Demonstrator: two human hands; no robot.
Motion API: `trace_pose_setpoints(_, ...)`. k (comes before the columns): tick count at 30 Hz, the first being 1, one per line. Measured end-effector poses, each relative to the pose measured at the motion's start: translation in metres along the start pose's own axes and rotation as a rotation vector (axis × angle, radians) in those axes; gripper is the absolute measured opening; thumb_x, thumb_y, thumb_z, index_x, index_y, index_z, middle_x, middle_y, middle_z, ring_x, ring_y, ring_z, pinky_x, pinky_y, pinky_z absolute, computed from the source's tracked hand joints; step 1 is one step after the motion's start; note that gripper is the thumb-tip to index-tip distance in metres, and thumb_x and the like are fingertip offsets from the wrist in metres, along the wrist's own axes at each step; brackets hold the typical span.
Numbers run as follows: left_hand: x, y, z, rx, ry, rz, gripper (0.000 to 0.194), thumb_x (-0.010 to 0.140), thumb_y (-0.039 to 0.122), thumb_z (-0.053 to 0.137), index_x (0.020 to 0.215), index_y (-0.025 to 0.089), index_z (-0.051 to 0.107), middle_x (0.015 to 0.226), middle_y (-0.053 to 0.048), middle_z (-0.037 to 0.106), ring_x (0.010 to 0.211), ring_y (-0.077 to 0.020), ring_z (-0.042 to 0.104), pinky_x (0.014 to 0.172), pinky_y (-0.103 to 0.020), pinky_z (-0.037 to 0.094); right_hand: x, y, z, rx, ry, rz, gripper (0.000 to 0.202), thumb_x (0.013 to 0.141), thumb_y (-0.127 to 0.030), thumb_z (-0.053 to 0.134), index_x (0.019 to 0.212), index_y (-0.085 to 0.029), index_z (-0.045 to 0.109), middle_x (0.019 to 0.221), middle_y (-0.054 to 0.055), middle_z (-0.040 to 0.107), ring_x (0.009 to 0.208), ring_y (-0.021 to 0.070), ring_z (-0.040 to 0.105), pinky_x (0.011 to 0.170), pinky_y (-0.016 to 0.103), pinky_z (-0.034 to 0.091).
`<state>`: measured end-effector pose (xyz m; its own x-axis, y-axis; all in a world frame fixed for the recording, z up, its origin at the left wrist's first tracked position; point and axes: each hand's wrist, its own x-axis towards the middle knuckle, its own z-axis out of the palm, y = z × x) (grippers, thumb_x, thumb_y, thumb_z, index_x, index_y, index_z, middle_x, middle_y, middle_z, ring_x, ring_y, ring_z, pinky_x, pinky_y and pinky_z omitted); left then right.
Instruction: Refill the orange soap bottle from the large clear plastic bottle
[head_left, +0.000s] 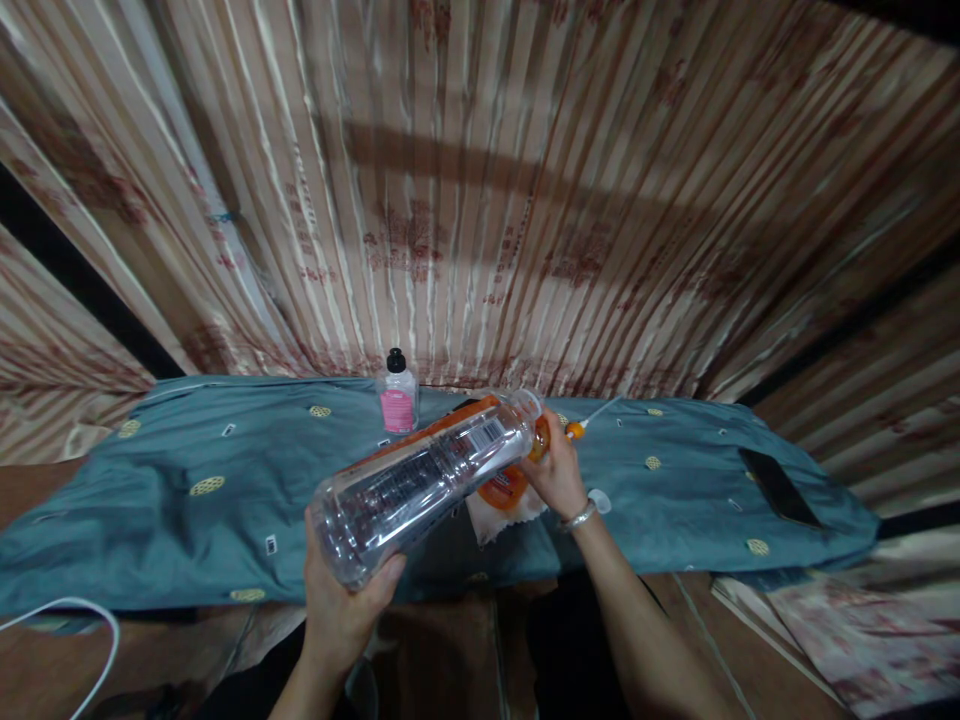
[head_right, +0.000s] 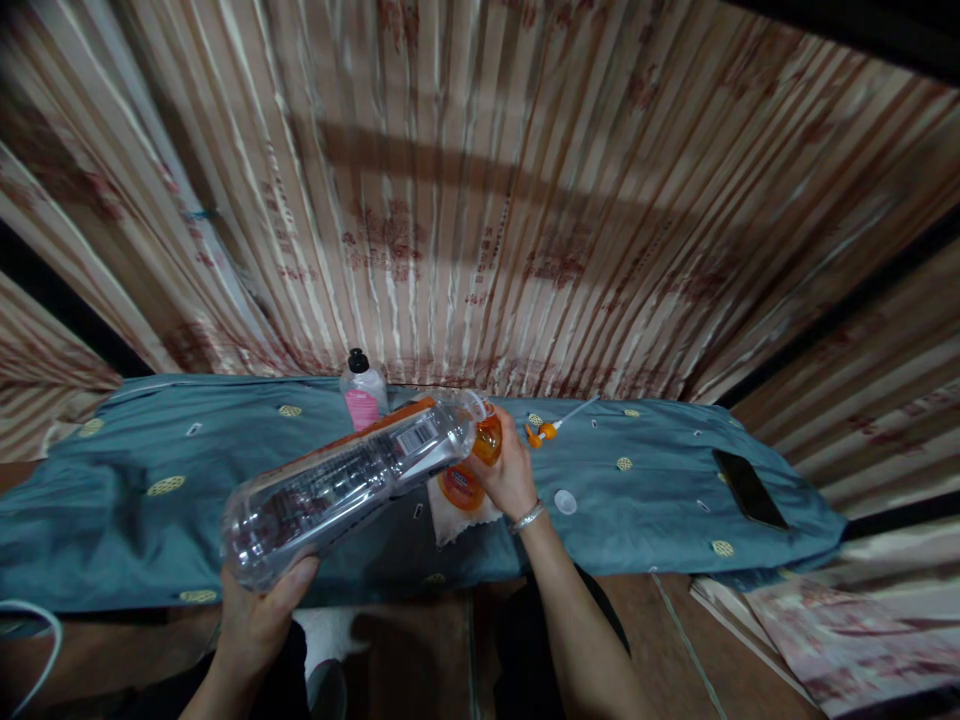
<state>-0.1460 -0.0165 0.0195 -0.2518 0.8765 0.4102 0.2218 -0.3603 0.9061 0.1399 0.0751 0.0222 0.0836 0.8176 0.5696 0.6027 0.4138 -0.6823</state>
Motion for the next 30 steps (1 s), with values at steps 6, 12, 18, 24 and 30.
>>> trace_pose_setpoints(6,0.002,0.0013,-0.0005,0.001,-0.028,0.005,0.071,0.073,0.041,0.081,0.137,0.019,0.057,0.116,-0.014,0.073,0.103,-0.0303,0.073,0.092,-0.046,0.059,0.0,0.0011,0.0,0.008,-0.002,-0.002,0.058,0.084,-0.044,0.071,0.133,-0.022,0.051,0.112,0.008,0.075,0.096,0.027,0.074,0.083,0.04,0.061)
trace_pose_setpoints(12,0.0007,-0.0048,-0.0024,-0.008,0.002,-0.015,0.074,0.07,0.041,0.083,0.137,0.018,0.058,0.117,-0.015,0.072,0.105,-0.0322,0.072,0.095,-0.049,0.057,0.0,0.0015,-0.0001,0.008,-0.006,0.004,0.058,0.084,-0.045,0.07,0.134,-0.022,0.051,0.113,0.009,0.075,0.098,0.0271,0.074,0.085,0.041,0.061)
trace_pose_setpoints(18,0.0007,-0.0033,-0.0022,-0.018,-0.007,-0.045,0.074,0.069,0.042,0.083,0.135,0.018,0.058,0.119,-0.015,0.071,0.107,-0.032,0.072,0.096,-0.048,0.057,0.0004,0.0002,0.0,0.008,-0.001,-0.008,0.057,0.085,-0.044,0.07,0.134,-0.022,0.051,0.114,0.009,0.075,0.098,0.027,0.075,0.086,0.041,0.062)
trace_pose_setpoints(24,0.0001,-0.0022,-0.0015,-0.038,-0.01,-0.08,0.073,0.068,0.042,0.084,0.132,0.019,0.059,0.111,-0.012,0.072,0.107,-0.0317,0.071,0.097,-0.049,0.057,0.0002,0.002,0.0004,0.004,-0.005,-0.009,0.058,0.083,-0.042,0.071,0.134,-0.022,0.051,0.113,0.009,0.075,0.098,0.027,0.074,0.085,0.041,0.062)
trace_pose_setpoints(30,-0.0002,-0.0014,-0.0009,-0.02,-0.013,-0.02,0.075,0.073,0.042,0.081,0.139,0.02,0.056,0.121,-0.014,0.07,0.11,-0.0322,0.071,0.099,-0.05,0.055,0.0,0.0022,-0.0001,0.014,-0.01,-0.005,0.057,0.084,-0.041,0.071,0.134,-0.022,0.052,0.116,0.009,0.074,0.1,0.0267,0.074,0.087,0.041,0.061)
